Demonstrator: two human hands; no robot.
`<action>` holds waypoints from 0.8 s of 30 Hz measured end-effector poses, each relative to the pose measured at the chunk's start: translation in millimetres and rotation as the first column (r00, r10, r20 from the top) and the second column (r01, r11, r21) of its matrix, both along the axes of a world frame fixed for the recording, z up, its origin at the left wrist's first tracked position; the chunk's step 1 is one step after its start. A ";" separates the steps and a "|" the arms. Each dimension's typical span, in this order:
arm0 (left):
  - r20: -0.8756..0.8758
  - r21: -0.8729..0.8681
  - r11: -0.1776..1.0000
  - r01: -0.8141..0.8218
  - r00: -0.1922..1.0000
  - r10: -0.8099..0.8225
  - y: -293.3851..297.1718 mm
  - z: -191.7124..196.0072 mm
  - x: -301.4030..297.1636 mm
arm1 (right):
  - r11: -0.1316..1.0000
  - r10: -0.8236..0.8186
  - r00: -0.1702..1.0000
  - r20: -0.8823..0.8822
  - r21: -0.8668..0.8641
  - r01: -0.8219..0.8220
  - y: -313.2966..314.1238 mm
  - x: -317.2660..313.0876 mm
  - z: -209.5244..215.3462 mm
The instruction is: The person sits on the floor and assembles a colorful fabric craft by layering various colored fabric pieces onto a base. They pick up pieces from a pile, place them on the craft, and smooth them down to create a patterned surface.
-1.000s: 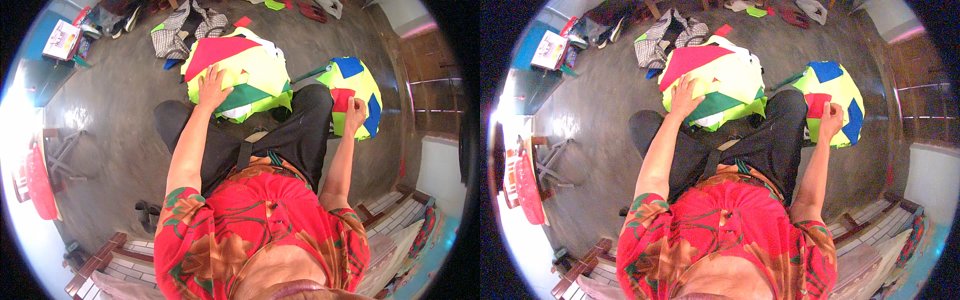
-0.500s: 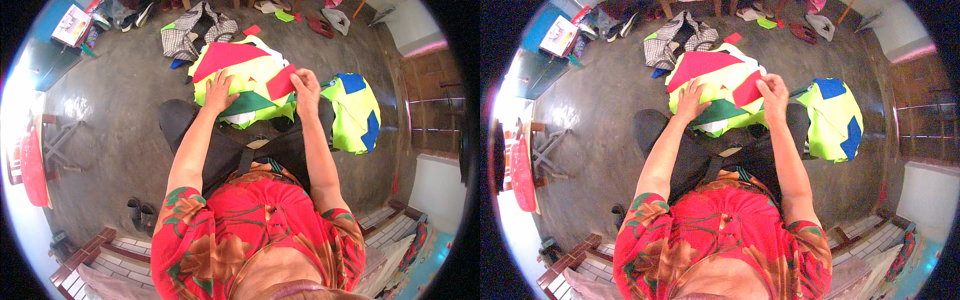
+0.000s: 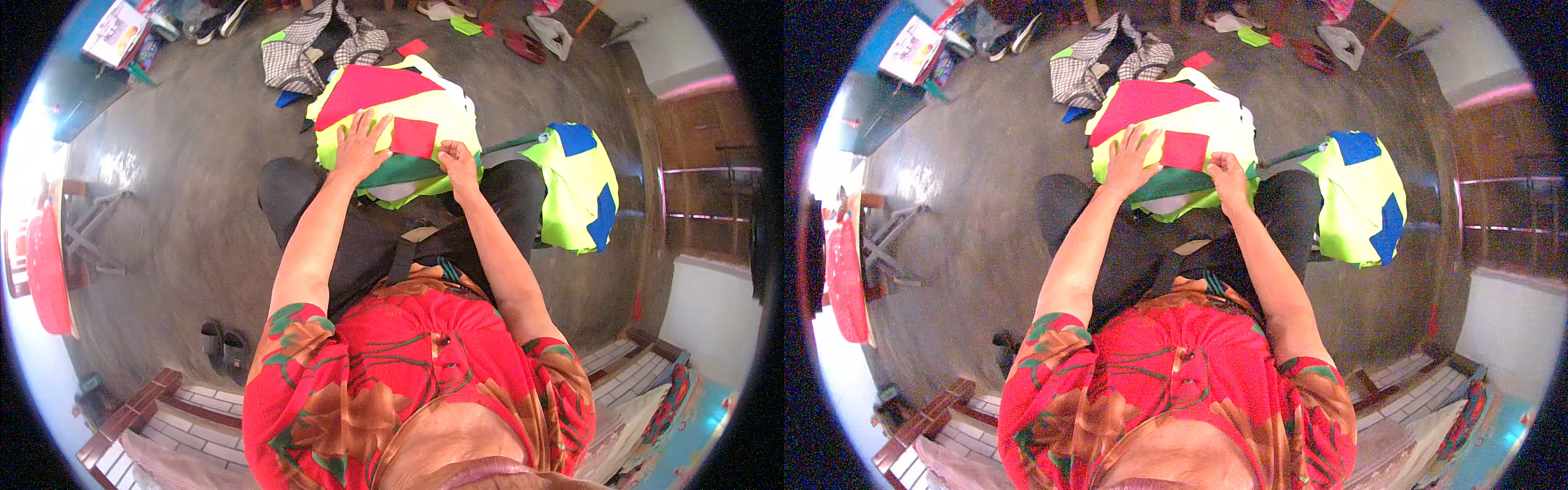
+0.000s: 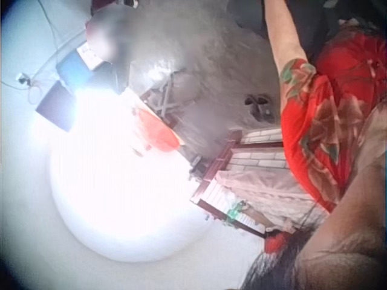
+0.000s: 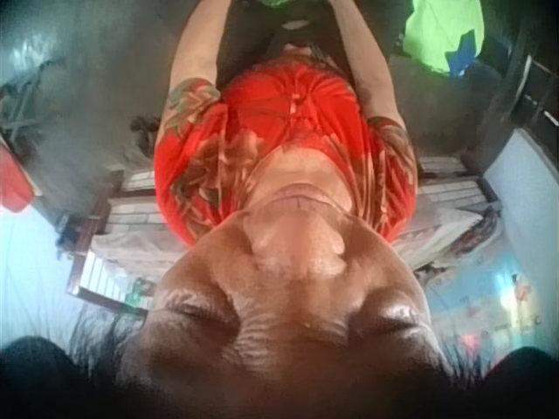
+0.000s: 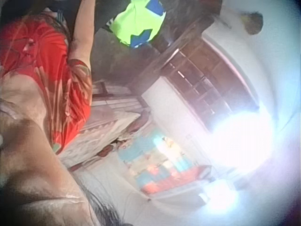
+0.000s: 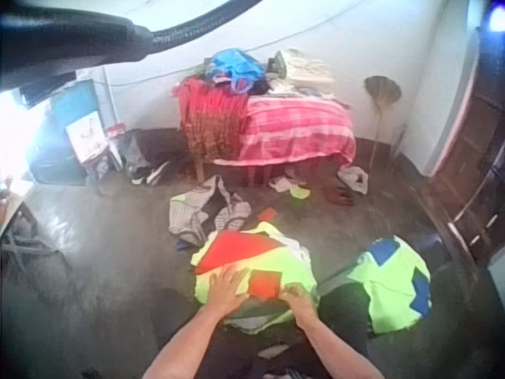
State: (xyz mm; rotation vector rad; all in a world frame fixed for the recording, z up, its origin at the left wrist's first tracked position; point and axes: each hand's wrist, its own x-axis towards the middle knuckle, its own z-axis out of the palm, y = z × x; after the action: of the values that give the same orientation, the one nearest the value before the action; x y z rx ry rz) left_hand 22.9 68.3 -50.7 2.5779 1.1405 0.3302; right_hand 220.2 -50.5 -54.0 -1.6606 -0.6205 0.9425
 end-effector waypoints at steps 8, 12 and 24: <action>-0.064 0.003 0.998 0.069 0.996 -0.069 4.6 -3.5 -4.3 | 0.976 -0.046 0.950 0.309 0.215 -0.023 -47.5 14.1 79.8; -0.102 0.002 0.998 0.069 0.992 -0.069 1.8 6.3 -1.0 | 0.890 -0.372 0.795 0.479 0.428 0.158 -91.6 65.0 110.0; -0.120 0.026 0.994 0.110 0.987 -0.106 4.1 3.8 -0.3 | 0.731 -0.275 0.337 0.901 -0.032 0.681 -257.2 190.4 68.2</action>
State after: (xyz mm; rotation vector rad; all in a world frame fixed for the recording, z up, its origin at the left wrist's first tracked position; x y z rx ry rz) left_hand 22.5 72.4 -47.0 2.7072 1.0359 0.1750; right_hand 410.6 -307.7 14.2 -2.5201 -0.4749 -0.3693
